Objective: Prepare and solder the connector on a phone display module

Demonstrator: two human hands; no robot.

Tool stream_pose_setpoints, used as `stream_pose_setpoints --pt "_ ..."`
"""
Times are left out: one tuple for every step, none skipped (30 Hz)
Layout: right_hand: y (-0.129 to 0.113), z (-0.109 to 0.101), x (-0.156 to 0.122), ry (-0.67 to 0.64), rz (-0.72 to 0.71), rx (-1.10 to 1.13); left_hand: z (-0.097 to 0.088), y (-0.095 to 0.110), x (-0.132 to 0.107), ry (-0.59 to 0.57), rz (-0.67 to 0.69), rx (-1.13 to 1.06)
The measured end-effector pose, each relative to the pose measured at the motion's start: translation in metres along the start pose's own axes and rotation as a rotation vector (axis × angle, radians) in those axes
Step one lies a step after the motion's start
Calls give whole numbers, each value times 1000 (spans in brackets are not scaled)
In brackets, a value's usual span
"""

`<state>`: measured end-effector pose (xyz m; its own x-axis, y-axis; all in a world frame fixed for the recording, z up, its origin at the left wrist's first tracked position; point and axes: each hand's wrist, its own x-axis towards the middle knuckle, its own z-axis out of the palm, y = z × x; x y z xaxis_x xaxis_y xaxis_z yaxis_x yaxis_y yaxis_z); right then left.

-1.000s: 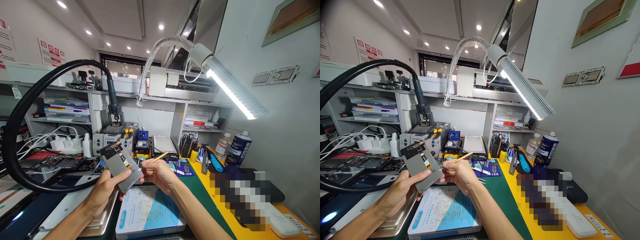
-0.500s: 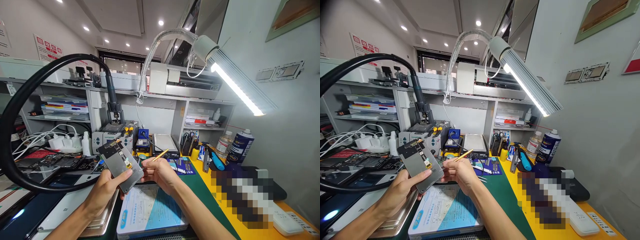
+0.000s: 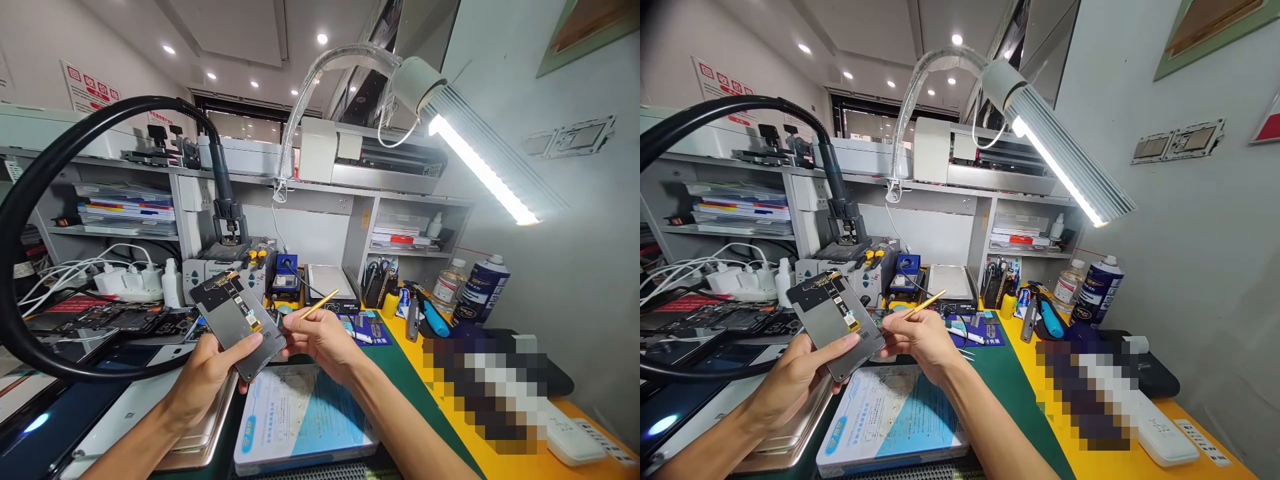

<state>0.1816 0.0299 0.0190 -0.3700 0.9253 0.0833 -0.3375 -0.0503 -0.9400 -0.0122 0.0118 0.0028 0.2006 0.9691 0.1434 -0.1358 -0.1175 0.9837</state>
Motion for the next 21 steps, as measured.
stream_pose_setpoints --pt "0 0 0 -4 -5 -5 0 0 0 -1 1 -2" --pt "0 -1 0 -6 -7 -10 0 -1 0 1 1 -5" --pt "0 -1 0 -6 -7 -14 0 -1 0 5 1 -10" --pt "0 -1 0 -4 -4 -14 0 -1 0 10 1 -16" --pt "0 -1 0 -1 -1 -12 0 -2 1 15 0 -19" --pt "-1 -1 0 5 5 -9 0 -2 1 22 -2 -16" --pt "-1 0 0 9 10 -6 0 -2 1 32 -3 -11" --pt "-1 0 0 13 13 -2 0 -2 1 41 -6 -2" --pt "-1 0 0 18 17 4 0 -2 2 48 -10 6" --pt "-1 0 0 23 21 11 0 -2 2 54 -15 10" --pt "-1 0 0 27 28 20 0 -2 2 59 -19 11" --pt "0 -1 1 29 35 29 0 -2 2 58 -22 9" --pt "0 -1 1 31 43 36 0 -2 2 55 -25 6" --pt "0 -1 1 33 49 42 0 -2 1 53 -26 4" --pt "1 -2 2 31 53 43 0 -2 1 51 -24 3" --pt "1 -2 2 26 55 44 0 -2 1 49 -23 3" --pt "1 -2 2 21 57 44 0 -2 1 47 -23 3" --pt "1 -2 2 17 61 45 0 -2 1 48 -23 5" --pt "1 -2 2 15 64 47 0 -2 1 50 -22 7" --pt "1 -2 2 16 69 47 0 -2 1 52 -19 9" --pt "2 -2 2 20 73 46 -1 -3 1 52 -13 11"
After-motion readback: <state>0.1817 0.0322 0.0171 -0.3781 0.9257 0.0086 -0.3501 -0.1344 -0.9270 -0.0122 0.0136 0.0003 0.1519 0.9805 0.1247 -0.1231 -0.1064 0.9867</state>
